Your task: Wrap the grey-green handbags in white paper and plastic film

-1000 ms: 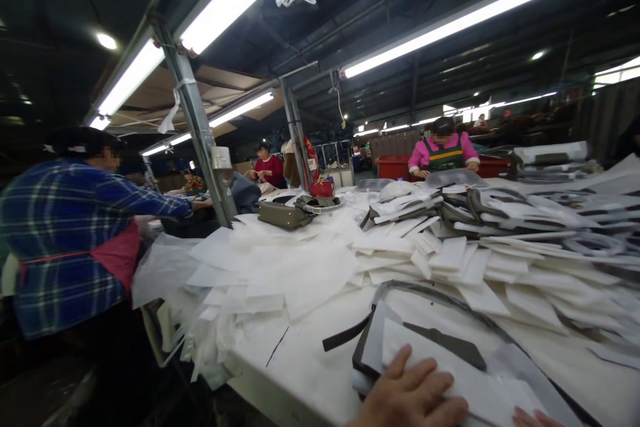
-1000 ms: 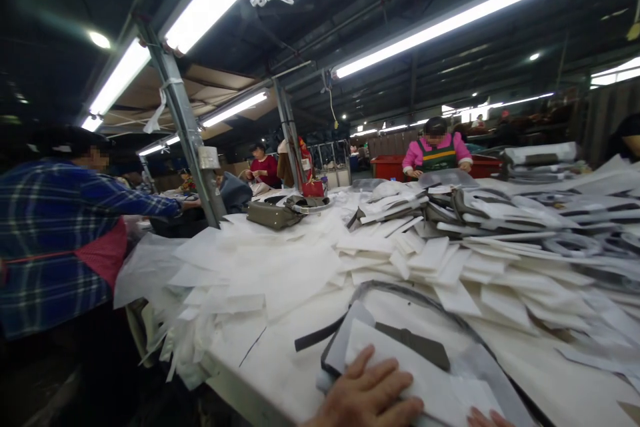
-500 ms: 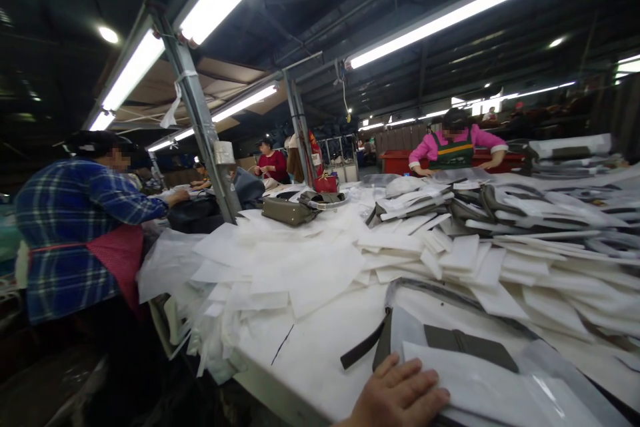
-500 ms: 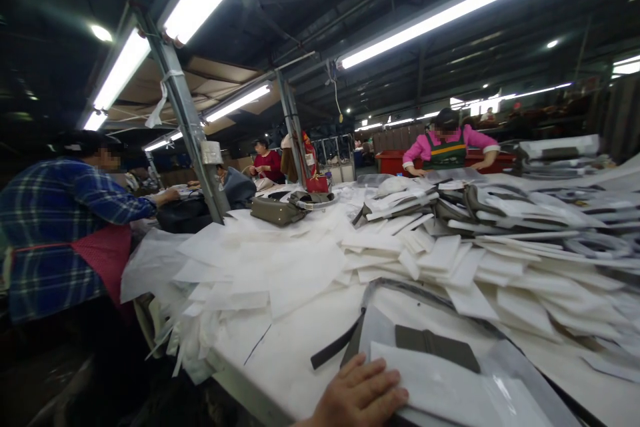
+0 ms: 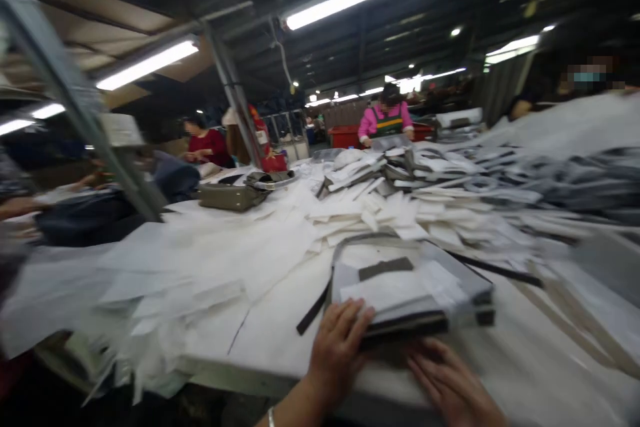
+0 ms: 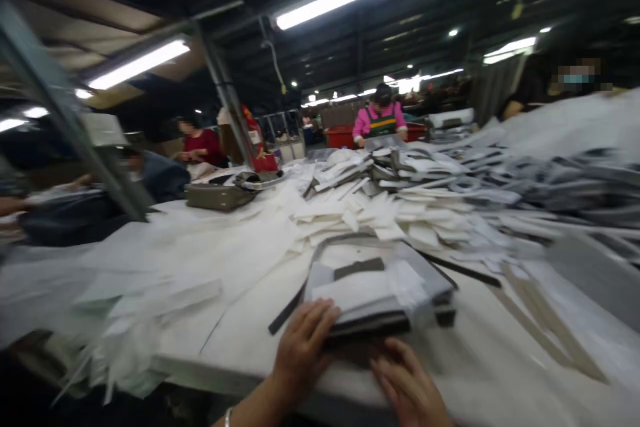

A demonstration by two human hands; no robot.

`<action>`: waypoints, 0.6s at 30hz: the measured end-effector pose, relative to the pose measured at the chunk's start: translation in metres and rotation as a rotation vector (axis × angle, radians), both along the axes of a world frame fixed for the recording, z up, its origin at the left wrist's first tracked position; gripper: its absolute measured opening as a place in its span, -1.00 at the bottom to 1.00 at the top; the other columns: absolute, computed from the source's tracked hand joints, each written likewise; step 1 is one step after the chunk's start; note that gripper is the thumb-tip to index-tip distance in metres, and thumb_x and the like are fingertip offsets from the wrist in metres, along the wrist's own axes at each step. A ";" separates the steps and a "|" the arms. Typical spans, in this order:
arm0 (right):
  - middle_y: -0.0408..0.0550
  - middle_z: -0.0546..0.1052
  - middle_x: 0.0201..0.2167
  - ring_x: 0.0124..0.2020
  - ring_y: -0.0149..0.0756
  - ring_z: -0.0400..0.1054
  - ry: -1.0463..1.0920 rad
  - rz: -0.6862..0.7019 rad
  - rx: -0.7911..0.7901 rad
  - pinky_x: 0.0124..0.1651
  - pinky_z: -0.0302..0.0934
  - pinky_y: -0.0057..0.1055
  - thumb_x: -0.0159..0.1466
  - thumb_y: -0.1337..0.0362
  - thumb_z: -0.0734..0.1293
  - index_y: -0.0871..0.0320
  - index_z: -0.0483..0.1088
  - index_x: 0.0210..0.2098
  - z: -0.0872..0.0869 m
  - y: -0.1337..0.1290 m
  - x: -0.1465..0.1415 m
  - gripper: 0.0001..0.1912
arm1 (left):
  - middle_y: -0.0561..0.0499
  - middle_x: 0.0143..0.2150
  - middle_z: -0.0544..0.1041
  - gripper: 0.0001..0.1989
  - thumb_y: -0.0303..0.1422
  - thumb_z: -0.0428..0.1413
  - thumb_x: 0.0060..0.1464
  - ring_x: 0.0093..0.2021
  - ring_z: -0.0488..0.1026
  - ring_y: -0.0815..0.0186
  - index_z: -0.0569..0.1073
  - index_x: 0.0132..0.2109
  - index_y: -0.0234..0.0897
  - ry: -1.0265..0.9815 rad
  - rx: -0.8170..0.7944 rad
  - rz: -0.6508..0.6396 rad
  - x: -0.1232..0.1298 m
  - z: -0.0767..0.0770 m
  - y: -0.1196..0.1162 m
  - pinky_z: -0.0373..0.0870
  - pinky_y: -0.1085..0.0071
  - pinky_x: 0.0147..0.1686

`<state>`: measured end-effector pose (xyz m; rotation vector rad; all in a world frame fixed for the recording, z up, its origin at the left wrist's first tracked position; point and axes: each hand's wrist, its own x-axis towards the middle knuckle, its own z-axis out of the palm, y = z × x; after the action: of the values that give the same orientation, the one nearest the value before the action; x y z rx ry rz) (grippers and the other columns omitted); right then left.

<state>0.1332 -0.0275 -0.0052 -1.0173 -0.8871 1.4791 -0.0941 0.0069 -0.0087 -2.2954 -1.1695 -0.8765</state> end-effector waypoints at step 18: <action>0.24 0.48 0.15 0.17 -0.03 0.37 -1.759 -0.358 0.270 0.22 0.27 -0.14 0.35 0.39 0.14 0.27 0.42 0.14 0.019 0.087 0.259 -0.57 | -0.04 0.28 0.42 -0.33 -0.47 0.12 0.25 0.20 0.44 0.18 0.10 0.43 -0.18 -0.085 0.086 -0.026 -0.019 -0.016 0.013 0.28 0.30 0.30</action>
<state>0.3920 0.0593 0.0136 -2.0558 -1.8169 -0.2001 -0.1130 0.0195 -0.0243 -2.2284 -1.1165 -1.0236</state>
